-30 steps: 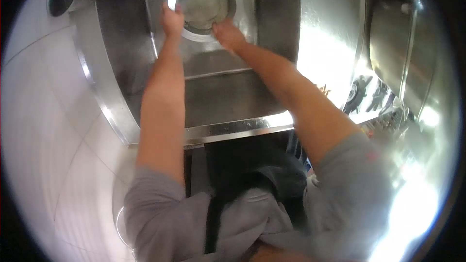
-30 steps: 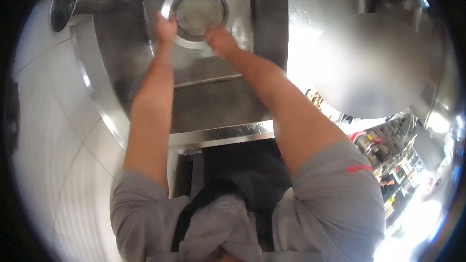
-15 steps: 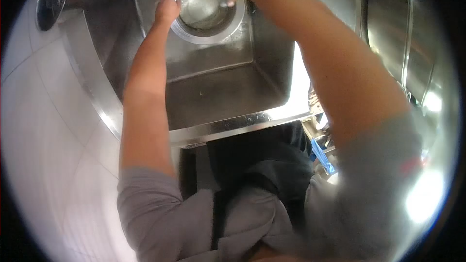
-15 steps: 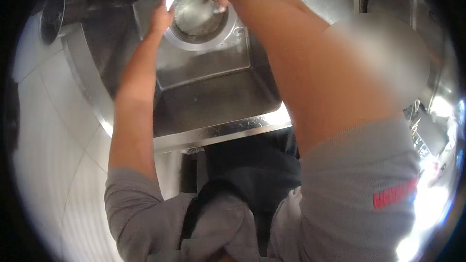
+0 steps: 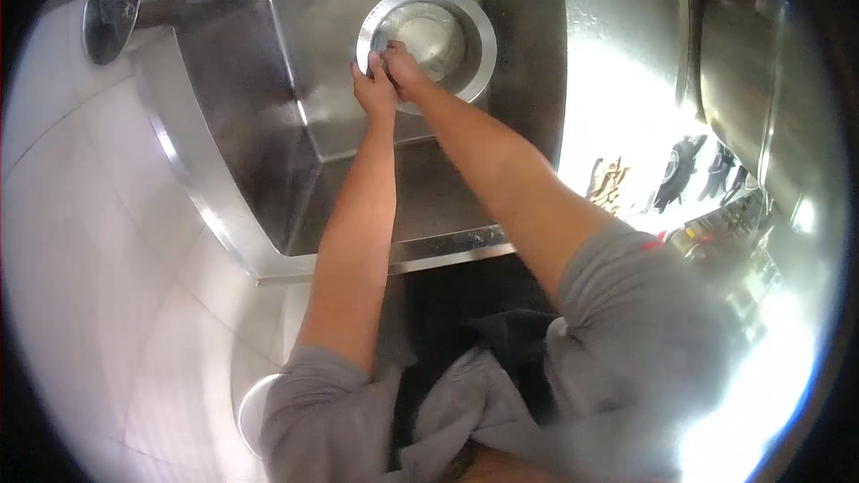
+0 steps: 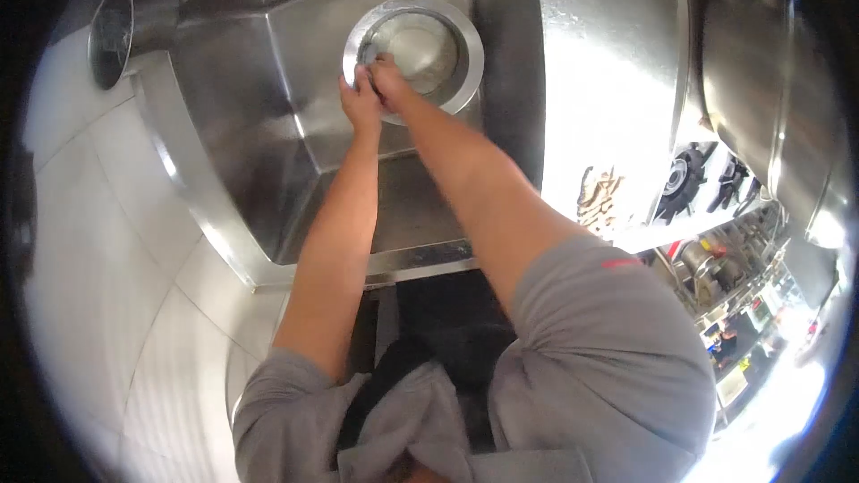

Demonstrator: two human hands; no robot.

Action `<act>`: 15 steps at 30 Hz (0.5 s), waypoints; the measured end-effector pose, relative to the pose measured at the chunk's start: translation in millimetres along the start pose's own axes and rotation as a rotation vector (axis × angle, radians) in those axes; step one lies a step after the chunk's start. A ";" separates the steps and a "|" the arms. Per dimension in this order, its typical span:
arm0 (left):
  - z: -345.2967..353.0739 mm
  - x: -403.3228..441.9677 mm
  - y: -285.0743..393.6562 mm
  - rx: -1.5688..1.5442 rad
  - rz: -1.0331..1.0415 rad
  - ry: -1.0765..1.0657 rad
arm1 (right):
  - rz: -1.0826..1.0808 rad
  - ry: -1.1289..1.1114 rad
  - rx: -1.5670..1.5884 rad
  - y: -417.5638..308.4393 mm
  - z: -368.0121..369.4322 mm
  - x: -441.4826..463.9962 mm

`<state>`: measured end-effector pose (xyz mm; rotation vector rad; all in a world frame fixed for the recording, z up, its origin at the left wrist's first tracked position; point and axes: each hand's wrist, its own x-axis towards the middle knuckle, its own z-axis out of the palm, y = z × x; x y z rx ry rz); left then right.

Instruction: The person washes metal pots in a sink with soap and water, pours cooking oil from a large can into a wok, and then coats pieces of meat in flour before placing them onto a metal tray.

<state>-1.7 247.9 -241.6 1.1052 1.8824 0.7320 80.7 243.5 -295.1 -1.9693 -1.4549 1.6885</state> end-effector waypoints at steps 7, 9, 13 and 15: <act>-17.1 54.8 -20.4 0.331 0.454 -0.086 | -0.039 -0.446 -0.973 32.1 -85.7 -1.8; -14.8 63.1 -19.3 0.376 0.556 -0.030 | -0.080 -0.207 -1.075 33.4 -89.3 22.4; -10.4 78.3 -3.4 0.400 0.516 -0.099 | 0.102 0.217 -0.849 29.0 -37.8 29.1; -4.1 67.1 4.7 0.374 0.416 -0.111 | 0.340 0.377 -0.506 38.4 -6.6 34.4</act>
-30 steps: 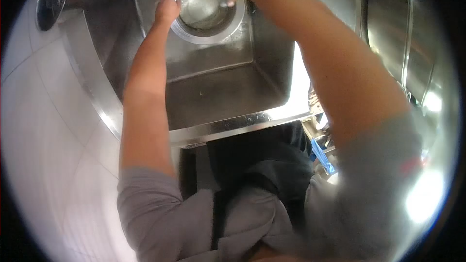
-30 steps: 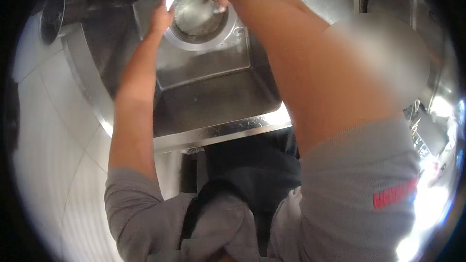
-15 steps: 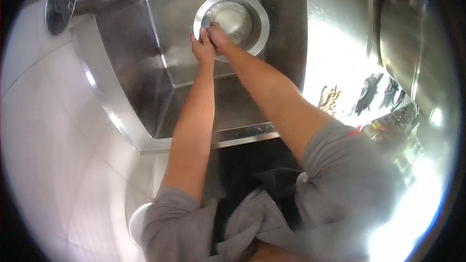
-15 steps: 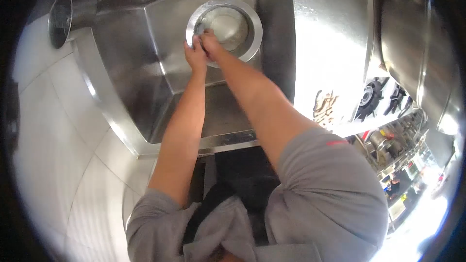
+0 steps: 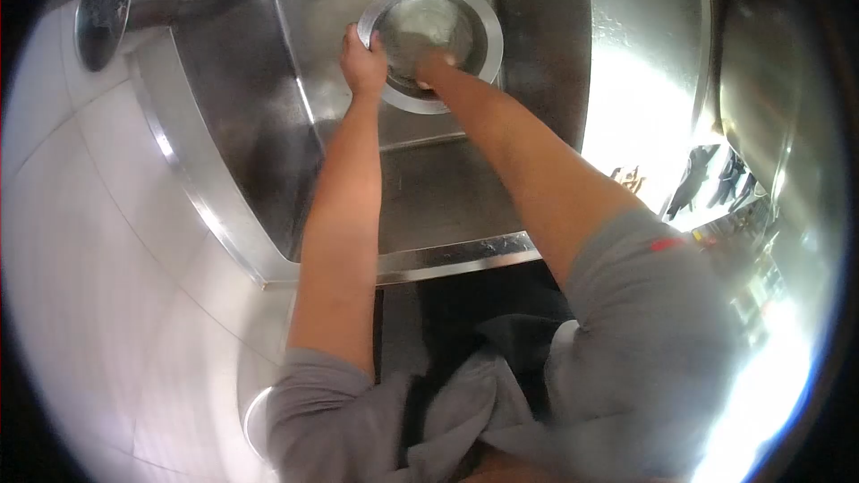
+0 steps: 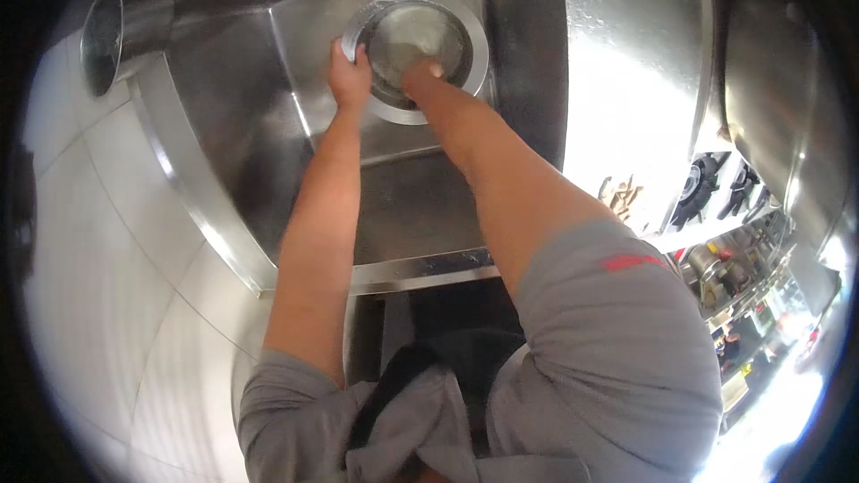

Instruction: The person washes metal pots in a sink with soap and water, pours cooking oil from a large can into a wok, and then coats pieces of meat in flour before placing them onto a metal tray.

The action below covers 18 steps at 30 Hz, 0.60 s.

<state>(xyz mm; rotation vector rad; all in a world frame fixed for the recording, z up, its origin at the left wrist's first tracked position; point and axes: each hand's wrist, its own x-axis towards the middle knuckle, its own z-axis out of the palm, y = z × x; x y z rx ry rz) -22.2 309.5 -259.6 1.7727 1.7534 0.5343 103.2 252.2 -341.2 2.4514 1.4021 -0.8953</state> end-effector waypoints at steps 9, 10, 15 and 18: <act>14.8 -1.8 -3.5 0.082 0.088 0.110 | -0.270 -0.048 0.502 -45.9 15.7 82.5; 13.3 -5.4 1.4 0.076 0.085 0.098 | -0.284 -0.014 0.431 -41.3 17.7 68.5; 1.9 3.0 8.3 0.159 0.003 0.005 | -0.392 -0.081 -0.237 17.9 12.6 25.1; 8.0 2.1 -1.9 0.071 0.038 0.025 | -0.436 -0.084 -0.203 36.0 -54.2 45.1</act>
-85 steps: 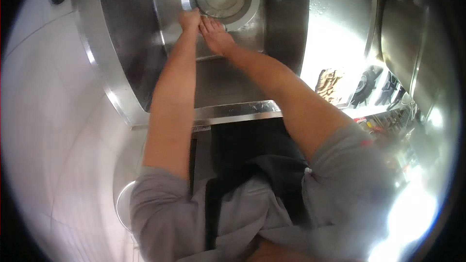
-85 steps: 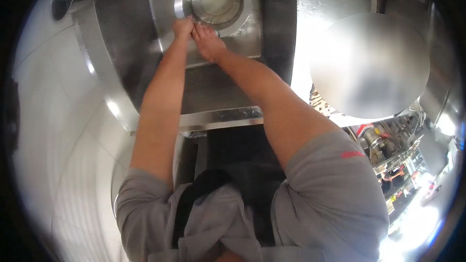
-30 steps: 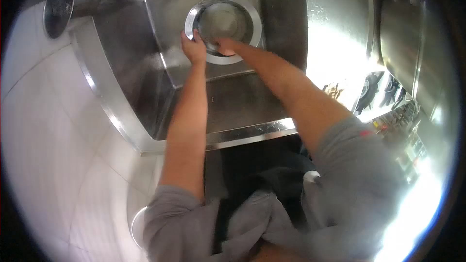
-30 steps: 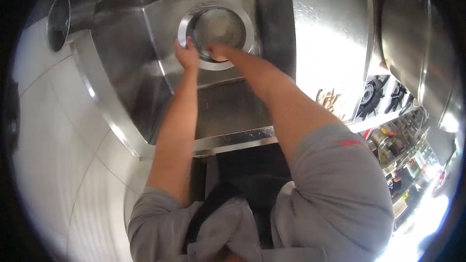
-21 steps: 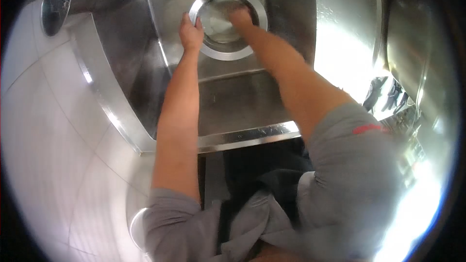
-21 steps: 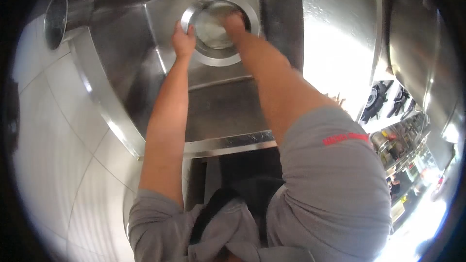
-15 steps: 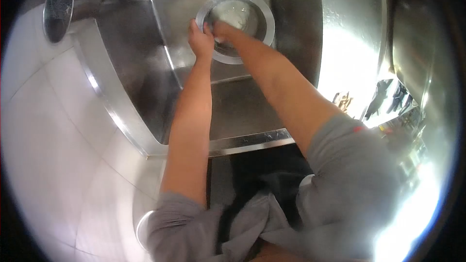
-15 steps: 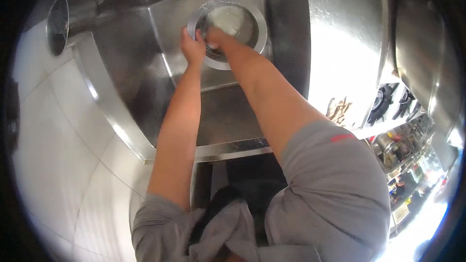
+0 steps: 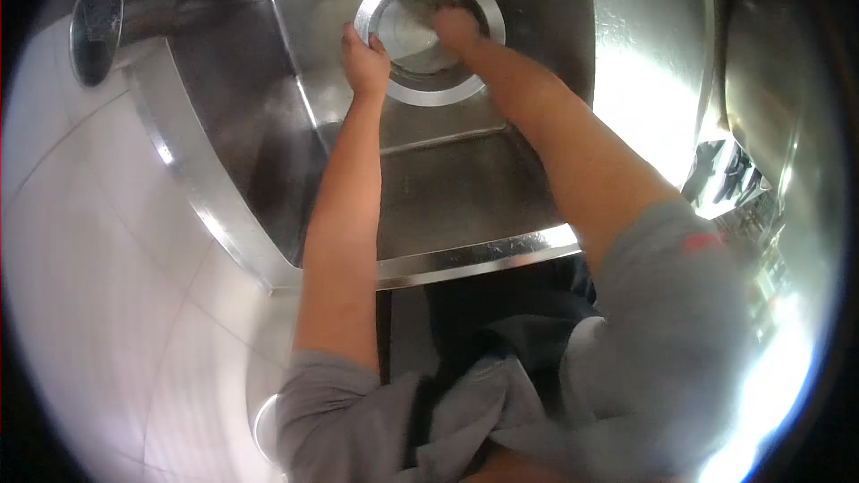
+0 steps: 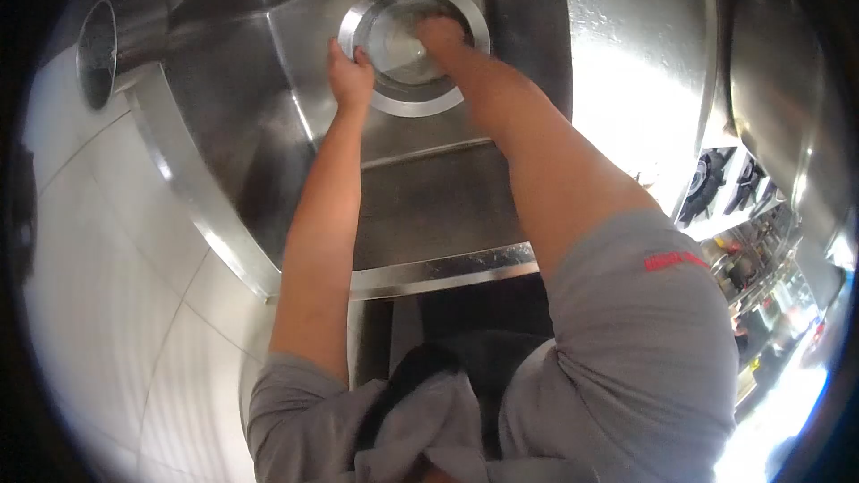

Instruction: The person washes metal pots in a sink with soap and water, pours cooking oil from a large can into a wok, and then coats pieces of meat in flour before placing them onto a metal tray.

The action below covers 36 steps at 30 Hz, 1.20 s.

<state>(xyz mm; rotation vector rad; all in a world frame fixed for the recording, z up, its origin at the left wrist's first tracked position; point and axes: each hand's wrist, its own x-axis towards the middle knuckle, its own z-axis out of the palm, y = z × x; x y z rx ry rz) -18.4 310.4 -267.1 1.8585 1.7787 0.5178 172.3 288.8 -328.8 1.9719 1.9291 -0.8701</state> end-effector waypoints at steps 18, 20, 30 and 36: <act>-1.3 11.8 4.9 -0.001 -0.050 -0.012 | -0.051 -0.038 0.204 -65.9 25.8 19.3; -12.5 22.3 12.0 0.016 -0.151 -0.094 | -0.062 -0.199 0.199 -69.6 19.7 -1.9; -134.1 53.6 193.0 -0.926 0.152 -0.018 | -0.045 -0.076 2.554 -58.3 -130.7 -68.0; -155.9 42.4 185.8 -0.717 0.037 -0.020 | -0.045 -0.140 2.667 -47.8 -186.7 -88.3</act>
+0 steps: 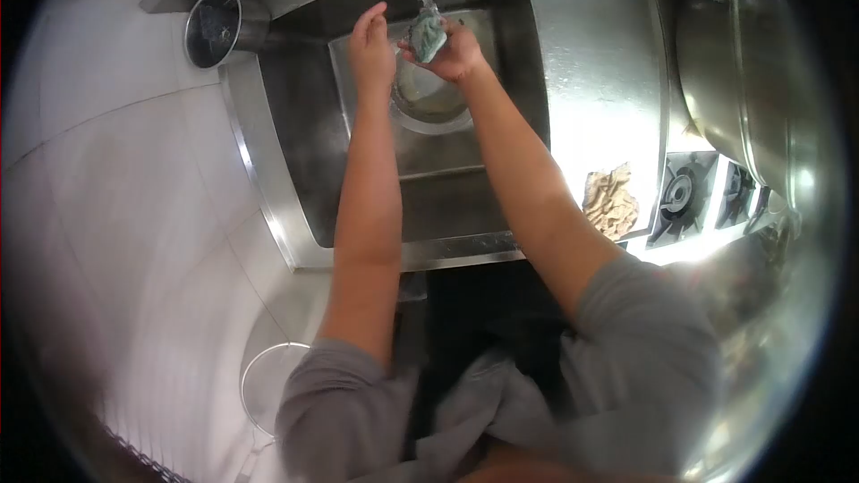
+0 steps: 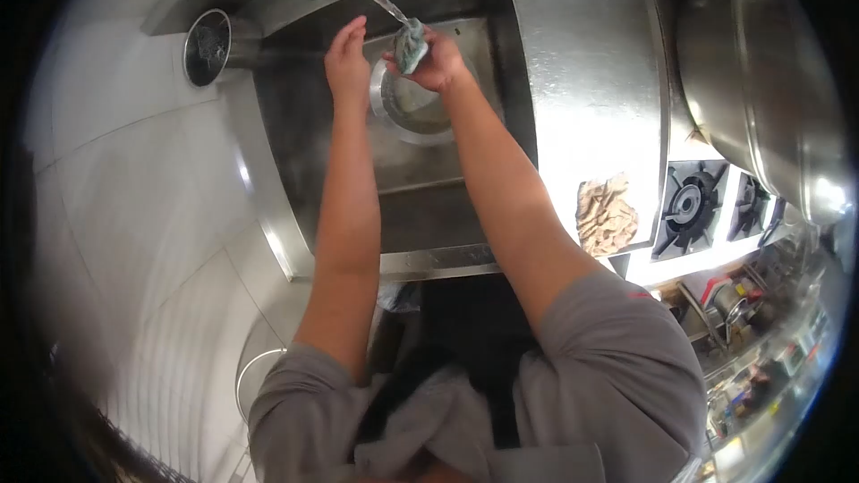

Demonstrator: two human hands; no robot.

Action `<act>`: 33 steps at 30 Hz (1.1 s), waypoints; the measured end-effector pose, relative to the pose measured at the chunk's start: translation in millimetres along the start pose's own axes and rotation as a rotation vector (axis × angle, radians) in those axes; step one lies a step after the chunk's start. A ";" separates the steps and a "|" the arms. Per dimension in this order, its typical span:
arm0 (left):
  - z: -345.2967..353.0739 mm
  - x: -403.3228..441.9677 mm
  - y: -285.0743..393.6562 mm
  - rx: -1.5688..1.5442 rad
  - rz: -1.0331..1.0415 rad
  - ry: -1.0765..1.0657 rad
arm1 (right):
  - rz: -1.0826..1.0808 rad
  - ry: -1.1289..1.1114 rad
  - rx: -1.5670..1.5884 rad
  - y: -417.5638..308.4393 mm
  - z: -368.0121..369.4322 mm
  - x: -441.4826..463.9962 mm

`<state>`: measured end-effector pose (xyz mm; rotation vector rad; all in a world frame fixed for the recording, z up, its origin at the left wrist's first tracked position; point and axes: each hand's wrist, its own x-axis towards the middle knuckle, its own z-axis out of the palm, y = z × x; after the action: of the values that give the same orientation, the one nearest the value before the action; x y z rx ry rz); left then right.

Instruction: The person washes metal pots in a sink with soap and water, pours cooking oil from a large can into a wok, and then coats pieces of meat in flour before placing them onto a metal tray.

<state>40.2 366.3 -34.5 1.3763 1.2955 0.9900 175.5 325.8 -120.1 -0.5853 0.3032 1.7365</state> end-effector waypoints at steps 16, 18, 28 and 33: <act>85.2 15.0 -43.0 -0.349 -0.487 -0.126 | -0.257 0.456 -0.556 -14.5 49.6 -10.9; 87.3 14.6 -34.6 -0.415 -0.624 -0.016 | -0.277 0.622 -0.982 -16.2 55.4 -5.2; 10.5 -53.9 -119.7 0.025 -0.561 0.146 | -0.369 0.667 -1.382 -47.0 5.6 29.6; -22.7 -88.2 -182.2 -0.182 -1.140 0.032 | 0.160 0.211 -2.117 20.6 -96.4 29.0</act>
<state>-29.1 275.6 -203.2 0.3140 1.6315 0.3033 172.5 296.7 -218.6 -2.1809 -1.6207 1.5388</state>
